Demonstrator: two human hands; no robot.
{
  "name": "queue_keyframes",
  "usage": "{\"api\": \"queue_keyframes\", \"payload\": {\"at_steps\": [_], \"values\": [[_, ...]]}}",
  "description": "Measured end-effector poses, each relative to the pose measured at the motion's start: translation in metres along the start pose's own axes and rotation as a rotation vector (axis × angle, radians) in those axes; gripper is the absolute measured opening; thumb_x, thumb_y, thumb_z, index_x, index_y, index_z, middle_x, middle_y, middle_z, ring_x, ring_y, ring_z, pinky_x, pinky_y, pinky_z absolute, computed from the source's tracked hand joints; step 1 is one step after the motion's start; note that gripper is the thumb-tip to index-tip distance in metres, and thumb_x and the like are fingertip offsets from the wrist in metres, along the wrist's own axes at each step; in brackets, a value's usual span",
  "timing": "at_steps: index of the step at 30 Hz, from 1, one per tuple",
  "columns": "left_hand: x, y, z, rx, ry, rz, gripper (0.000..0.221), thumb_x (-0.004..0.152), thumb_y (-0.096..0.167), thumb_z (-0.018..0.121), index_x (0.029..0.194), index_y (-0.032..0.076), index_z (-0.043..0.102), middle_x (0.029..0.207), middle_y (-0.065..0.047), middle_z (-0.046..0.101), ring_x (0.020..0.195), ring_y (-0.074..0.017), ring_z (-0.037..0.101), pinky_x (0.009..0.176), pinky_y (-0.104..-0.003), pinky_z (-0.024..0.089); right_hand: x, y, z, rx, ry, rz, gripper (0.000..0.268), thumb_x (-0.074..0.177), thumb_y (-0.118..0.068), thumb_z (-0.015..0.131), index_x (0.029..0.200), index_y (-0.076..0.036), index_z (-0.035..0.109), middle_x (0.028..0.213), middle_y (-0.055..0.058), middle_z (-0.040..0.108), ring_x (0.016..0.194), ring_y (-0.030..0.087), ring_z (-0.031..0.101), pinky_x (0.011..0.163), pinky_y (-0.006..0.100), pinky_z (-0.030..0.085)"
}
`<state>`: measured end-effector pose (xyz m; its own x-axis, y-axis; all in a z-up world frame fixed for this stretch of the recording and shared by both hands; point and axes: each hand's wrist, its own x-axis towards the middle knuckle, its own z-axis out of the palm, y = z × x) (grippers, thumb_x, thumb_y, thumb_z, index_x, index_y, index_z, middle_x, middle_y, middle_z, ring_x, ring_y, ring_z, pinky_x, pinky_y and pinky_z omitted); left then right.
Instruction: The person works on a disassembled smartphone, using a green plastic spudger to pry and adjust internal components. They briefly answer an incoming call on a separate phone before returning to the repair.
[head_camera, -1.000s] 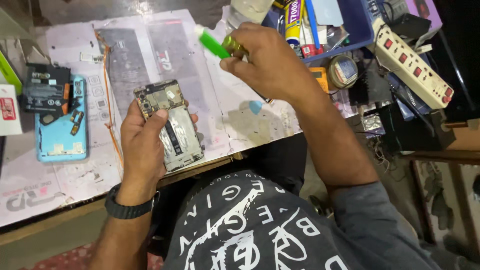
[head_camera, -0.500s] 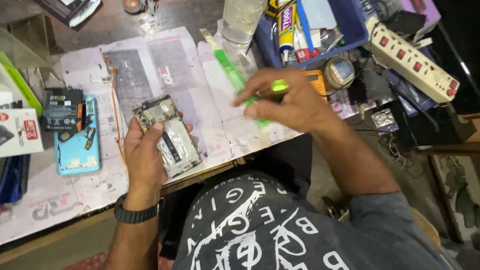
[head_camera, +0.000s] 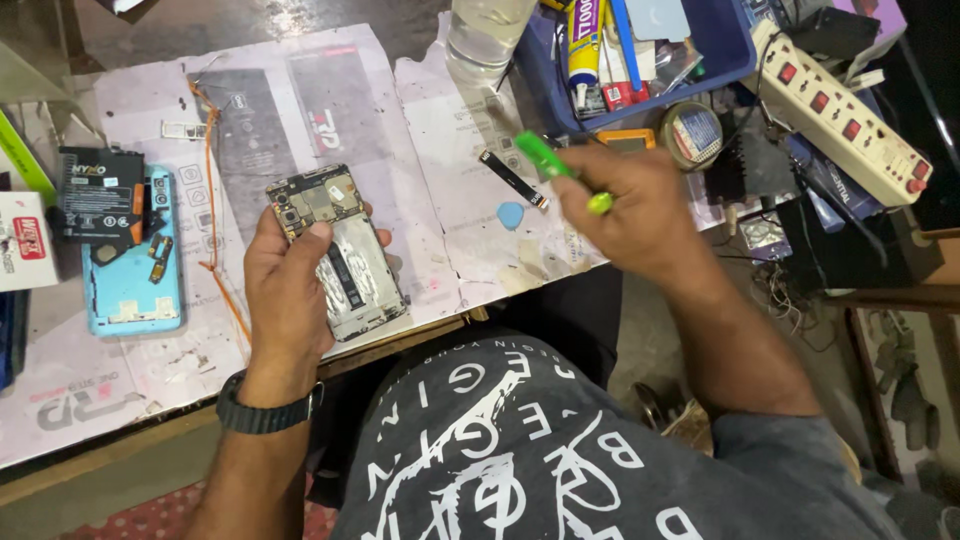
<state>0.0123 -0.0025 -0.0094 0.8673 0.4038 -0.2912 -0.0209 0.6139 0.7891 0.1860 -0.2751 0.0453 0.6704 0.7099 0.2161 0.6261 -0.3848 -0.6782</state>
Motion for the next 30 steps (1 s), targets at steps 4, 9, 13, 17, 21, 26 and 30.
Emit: {"api": "queue_keyframes", "payload": {"at_steps": [4, 9, 13, 17, 21, 26, 30], "values": [[0.002, -0.002, -0.002, -0.006, -0.016, 0.005, 0.025, 0.102, 0.003, 0.048, 0.127, -0.001, 0.05, 0.112, -0.02, 0.068, 0.091, -0.0324, 0.075, 0.07, -0.048, 0.067, 0.009, -0.009, 0.024, -0.283, -0.01, -0.056, 0.043, 0.083, -0.009, 0.071, 0.126, -0.006, 0.07, 0.084, 0.02, 0.07, 0.076, 0.04, 0.068, 0.069, 0.048, 0.054], [0.003, -0.005, -0.007, -0.001, -0.037, 0.021, 0.025, 0.104, 0.004, 0.048, 0.128, -0.001, 0.051, 0.111, -0.02, 0.068, 0.09, -0.0314, 0.075, 0.07, -0.046, 0.067, 0.025, -0.009, 0.043, -0.511, -0.053, 0.06, 0.05, 0.077, -0.01, 0.076, 0.126, -0.002, 0.068, 0.094, 0.021, 0.071, 0.084, 0.043, 0.068, 0.073, 0.054, 0.053], [0.004, -0.003, -0.01, -0.025, -0.033, 0.006, 0.027, 0.102, 0.004, 0.048, 0.129, 0.0, 0.049, 0.111, -0.019, 0.069, 0.09, -0.0303, 0.076, 0.07, -0.045, 0.067, 0.028, -0.002, 0.048, -0.559, -0.073, 0.044, 0.044, 0.079, -0.008, 0.078, 0.121, 0.001, 0.068, 0.104, 0.022, 0.068, 0.092, 0.042, 0.067, 0.079, 0.051, 0.055], [0.004, -0.006, -0.012, -0.037, -0.041, -0.012, 0.028, 0.102, 0.004, 0.047, 0.13, 0.0, 0.05, 0.111, -0.018, 0.069, 0.09, -0.0297, 0.075, 0.071, -0.045, 0.067, 0.022, -0.009, 0.044, -0.515, -0.02, -0.018, 0.038, 0.086, -0.007, 0.077, 0.122, 0.002, 0.069, 0.11, 0.023, 0.068, 0.096, 0.042, 0.066, 0.083, 0.049, 0.055], [0.006, -0.009, -0.017, 0.0, -0.062, -0.023, 0.031, 0.099, 0.0, 0.047, 0.129, 0.001, 0.049, 0.111, -0.017, 0.069, 0.092, -0.0283, 0.076, 0.072, -0.043, 0.067, 0.014, -0.029, 0.024, -0.224, -0.004, -0.047, 0.02, 0.101, -0.007, 0.071, 0.12, 0.0, 0.072, 0.112, 0.018, 0.068, 0.101, 0.033, 0.067, 0.089, 0.043, 0.055], [0.005, -0.009, -0.018, 0.074, -0.184, 0.042, 0.04, 0.093, -0.008, 0.048, 0.133, -0.003, 0.048, 0.114, -0.017, 0.069, 0.095, -0.0281, 0.076, 0.08, -0.041, 0.066, 0.009, -0.047, 0.016, 0.409, -0.038, 0.165, 0.026, 0.098, -0.009, 0.054, 0.11, 0.002, 0.074, 0.092, 0.014, 0.069, 0.079, 0.019, 0.063, 0.071, 0.031, 0.048], [0.002, -0.003, -0.014, 0.031, -0.179, 0.012, 0.042, 0.095, -0.007, 0.047, 0.137, -0.004, 0.047, 0.113, -0.017, 0.068, 0.094, -0.028, 0.075, 0.08, -0.04, 0.066, 0.018, -0.045, 0.038, 0.693, -0.097, -0.064, 0.015, 0.106, -0.007, 0.063, 0.115, 0.004, 0.068, 0.099, 0.014, 0.072, 0.08, 0.015, 0.07, 0.074, 0.024, 0.056]]}}
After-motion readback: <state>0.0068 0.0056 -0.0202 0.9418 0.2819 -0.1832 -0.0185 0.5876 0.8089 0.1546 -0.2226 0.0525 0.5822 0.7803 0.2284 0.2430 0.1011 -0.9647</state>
